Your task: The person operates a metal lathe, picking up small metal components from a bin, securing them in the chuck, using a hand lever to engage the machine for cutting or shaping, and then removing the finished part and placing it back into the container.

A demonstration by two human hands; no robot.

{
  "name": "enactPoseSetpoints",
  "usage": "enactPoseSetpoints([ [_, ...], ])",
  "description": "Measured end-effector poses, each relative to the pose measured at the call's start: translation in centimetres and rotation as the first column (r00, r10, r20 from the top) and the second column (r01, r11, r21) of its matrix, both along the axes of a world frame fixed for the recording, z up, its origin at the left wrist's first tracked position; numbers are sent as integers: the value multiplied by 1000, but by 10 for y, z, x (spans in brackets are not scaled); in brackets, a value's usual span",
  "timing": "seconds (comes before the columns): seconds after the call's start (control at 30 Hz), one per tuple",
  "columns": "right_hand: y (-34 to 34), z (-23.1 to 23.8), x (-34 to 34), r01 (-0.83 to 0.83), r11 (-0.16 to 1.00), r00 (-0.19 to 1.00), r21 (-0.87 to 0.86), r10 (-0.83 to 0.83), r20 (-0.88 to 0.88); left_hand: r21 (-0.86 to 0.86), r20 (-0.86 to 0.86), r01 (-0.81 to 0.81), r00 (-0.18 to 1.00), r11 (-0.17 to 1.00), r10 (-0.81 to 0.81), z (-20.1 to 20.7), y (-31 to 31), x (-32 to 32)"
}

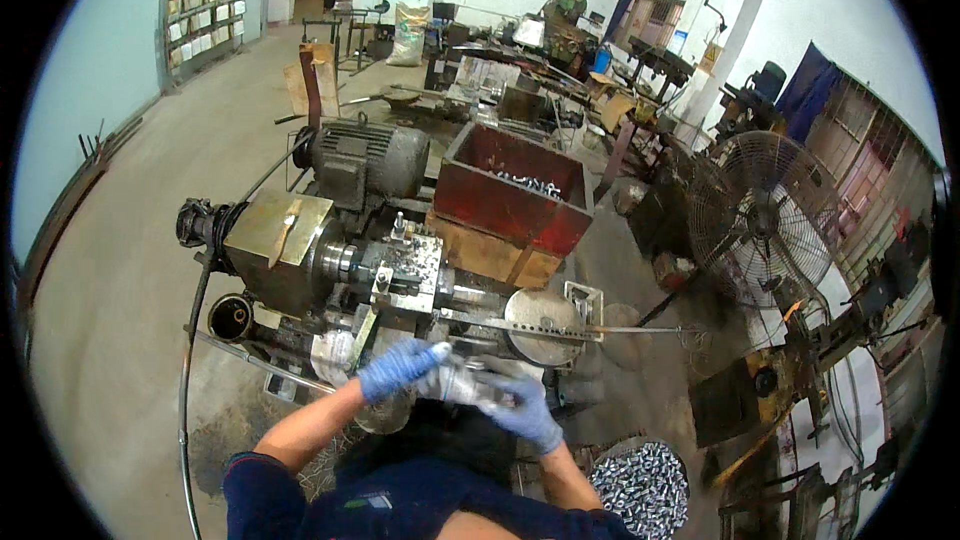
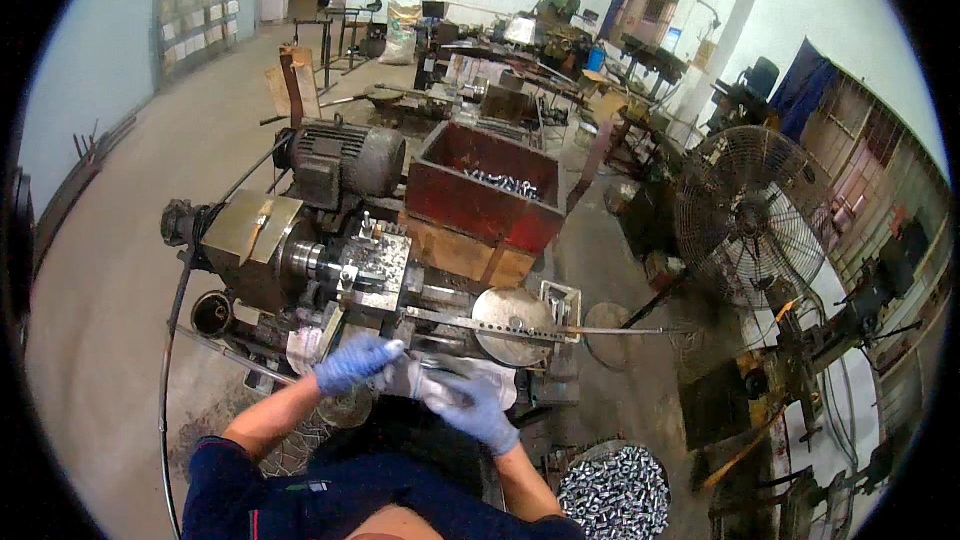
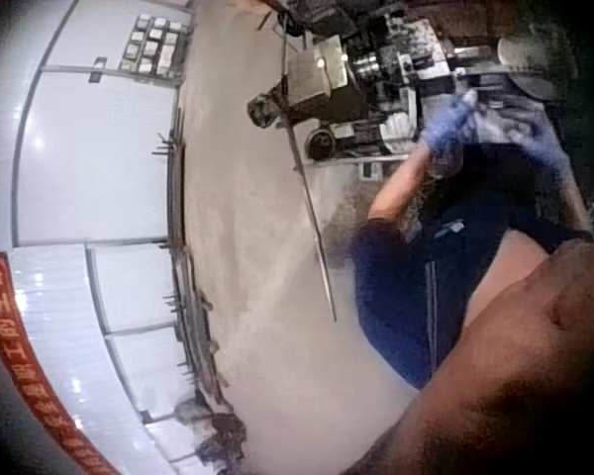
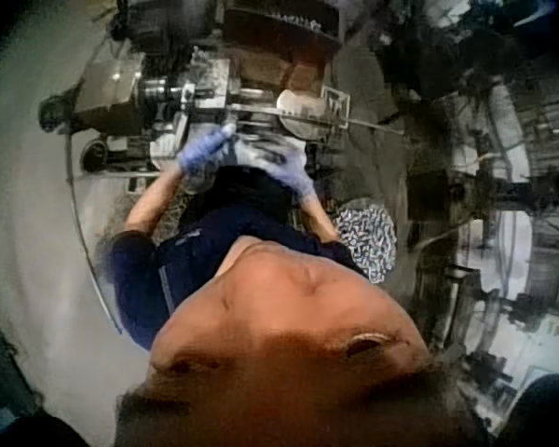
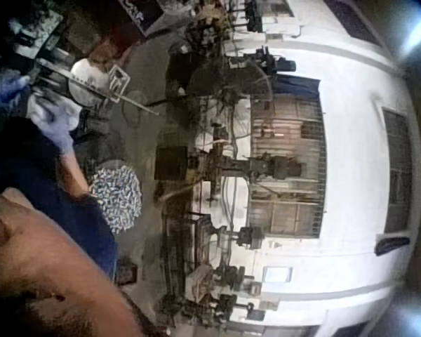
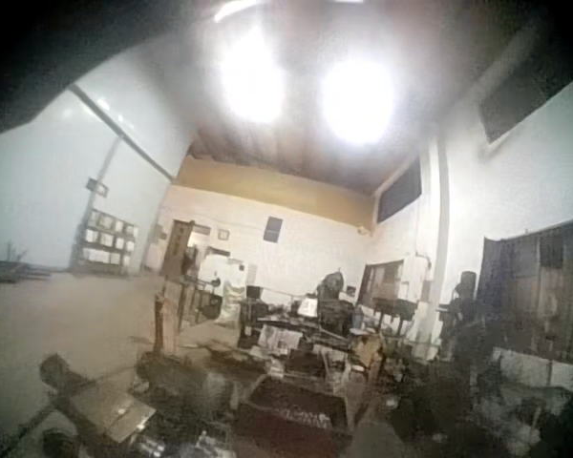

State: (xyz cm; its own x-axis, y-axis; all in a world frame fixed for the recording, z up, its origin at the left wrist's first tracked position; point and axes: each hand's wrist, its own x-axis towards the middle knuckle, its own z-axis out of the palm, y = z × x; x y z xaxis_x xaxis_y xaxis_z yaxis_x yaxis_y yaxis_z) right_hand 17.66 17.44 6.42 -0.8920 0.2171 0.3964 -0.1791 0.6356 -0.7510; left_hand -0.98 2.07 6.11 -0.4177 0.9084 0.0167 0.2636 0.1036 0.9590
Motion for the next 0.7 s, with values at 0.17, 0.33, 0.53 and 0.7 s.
enactPoseSetpoints([
  [0.17, -23, 26, -40, -97, 958, 989, 268, 124, -86, 66, 565, -11, 825, 998, -29, 12, -9, 10],
  [0.33, -31, 19, -45, -109, 954, 992, 278, 121, -25, 114, 497, -133, 865, 985, 59, 9, -15, 8],
  [0.53, -34, 19, -59, -104, 906, 994, 411, 108, 16, 86, 156, -235, 963, 968, 220, 0, -8, 1],
  [0.7, -36, 27, -79, -120, 915, 989, 385, 76, 129, 46, -57, -318, 946, 947, 321, 6, -13, -6],
])
